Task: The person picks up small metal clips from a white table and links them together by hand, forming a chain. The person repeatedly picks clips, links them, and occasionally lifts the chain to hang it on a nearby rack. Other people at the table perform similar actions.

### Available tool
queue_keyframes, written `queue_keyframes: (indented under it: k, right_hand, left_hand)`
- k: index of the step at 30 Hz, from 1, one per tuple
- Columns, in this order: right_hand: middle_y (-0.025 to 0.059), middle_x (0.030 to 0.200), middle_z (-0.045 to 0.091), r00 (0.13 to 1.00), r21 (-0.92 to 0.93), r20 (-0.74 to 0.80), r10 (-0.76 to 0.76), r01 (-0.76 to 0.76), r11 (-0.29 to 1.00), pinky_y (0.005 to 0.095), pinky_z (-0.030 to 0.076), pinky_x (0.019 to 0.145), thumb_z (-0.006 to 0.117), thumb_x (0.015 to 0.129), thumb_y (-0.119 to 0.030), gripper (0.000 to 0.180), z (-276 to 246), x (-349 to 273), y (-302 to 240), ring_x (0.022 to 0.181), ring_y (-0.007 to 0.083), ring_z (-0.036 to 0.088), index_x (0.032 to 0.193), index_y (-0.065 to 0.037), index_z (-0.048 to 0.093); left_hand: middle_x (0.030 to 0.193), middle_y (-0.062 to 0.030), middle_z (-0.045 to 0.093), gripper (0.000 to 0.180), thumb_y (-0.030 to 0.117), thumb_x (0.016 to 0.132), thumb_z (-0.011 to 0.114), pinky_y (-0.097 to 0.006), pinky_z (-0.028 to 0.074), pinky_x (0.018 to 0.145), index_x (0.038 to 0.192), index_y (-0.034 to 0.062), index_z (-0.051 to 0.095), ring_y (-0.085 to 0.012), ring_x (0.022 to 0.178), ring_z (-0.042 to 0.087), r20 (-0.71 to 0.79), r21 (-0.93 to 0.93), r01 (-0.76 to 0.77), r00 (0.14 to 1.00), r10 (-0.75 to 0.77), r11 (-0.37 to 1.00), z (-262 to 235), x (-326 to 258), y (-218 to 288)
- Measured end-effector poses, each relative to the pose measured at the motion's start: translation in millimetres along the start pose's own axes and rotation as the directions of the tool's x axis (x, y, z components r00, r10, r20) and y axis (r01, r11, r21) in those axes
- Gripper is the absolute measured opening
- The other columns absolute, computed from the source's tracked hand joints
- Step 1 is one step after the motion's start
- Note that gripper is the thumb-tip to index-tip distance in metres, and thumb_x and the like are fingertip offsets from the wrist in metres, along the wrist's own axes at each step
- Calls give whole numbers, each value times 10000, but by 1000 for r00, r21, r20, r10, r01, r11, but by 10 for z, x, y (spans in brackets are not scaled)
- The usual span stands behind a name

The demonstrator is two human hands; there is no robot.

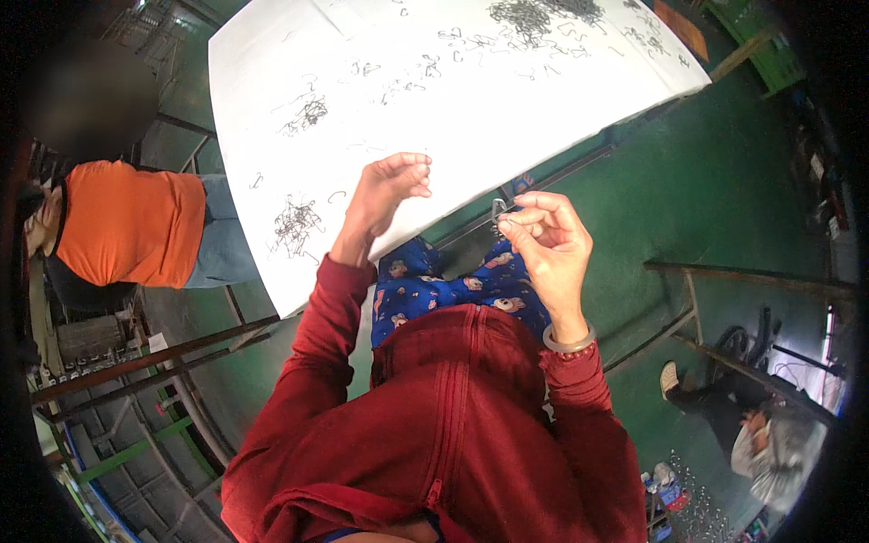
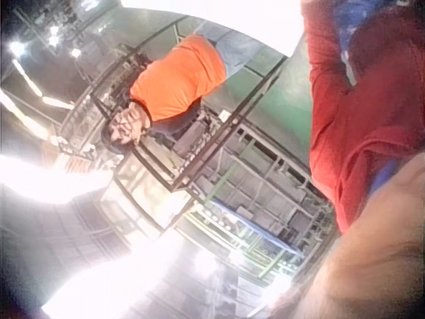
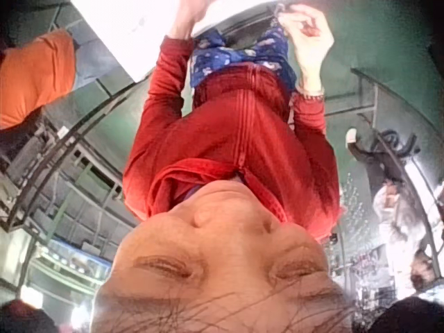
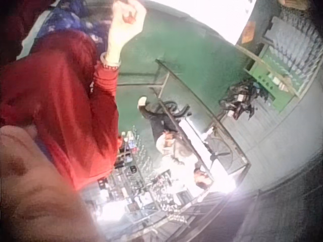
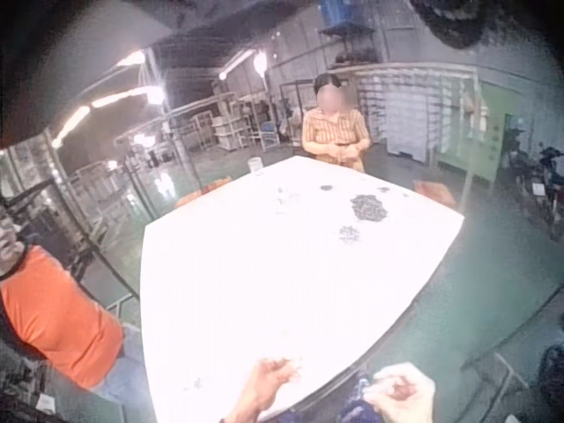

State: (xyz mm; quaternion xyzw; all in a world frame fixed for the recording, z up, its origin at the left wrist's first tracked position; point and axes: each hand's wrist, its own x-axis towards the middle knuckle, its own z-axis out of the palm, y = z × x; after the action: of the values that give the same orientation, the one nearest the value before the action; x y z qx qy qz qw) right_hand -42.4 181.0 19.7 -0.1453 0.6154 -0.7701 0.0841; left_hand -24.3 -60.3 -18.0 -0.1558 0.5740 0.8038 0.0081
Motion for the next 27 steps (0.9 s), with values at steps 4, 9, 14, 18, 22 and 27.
queue_keyframes:
  k: [4,9,14,18,22,27]
  right_hand:
    - [46,829,673,1000,13,-31,-1,2,1000,173,463,588,691,800,104,309,20,-50,145,690,46,590,1071,-4,590]
    - [53,858,675,996,7,-84,14,-14,1000,172,479,609,686,806,101,313,82,-119,191,704,50,592,1079,-3,576]
    - [79,886,681,997,-45,-74,-26,22,999,198,513,591,666,825,104,291,158,-137,171,730,69,612,1081,8,566]
    - [116,924,688,993,-38,-120,23,-28,999,217,502,570,656,843,84,272,164,-147,175,742,107,629,1096,32,571]
    - [126,925,682,993,-7,-119,-19,18,1000,201,473,513,640,854,73,276,68,-35,156,686,92,612,1126,38,601]
    - [20,764,626,996,-314,87,35,-6,949,190,396,499,637,882,-10,88,132,687,444,579,57,517,939,35,686]
  left_hand:
    - [914,-112,672,93,34,888,647,-301,576,730,959,-26,636,-180,813,672,139,-233,-20,989,53,972,448,-379,-2]
    - [950,-40,632,62,29,896,648,-256,504,834,947,-3,635,-103,913,597,75,26,-294,954,291,956,777,-515,-47]
    - [991,-62,659,90,31,924,608,-278,506,854,1008,-3,616,-118,949,608,-14,35,-333,943,333,942,924,-500,-53]
    - [971,-98,692,85,30,924,602,-292,519,842,993,-17,619,-140,934,643,-31,104,-314,947,319,944,925,-574,15]
    - [900,-81,697,82,52,898,639,-261,516,702,960,-1,633,-123,810,649,-25,263,-436,889,458,861,870,-630,60]
    - [958,-103,690,80,3,880,647,-264,543,772,956,-9,624,-137,875,659,77,377,-500,856,511,780,763,-648,43]
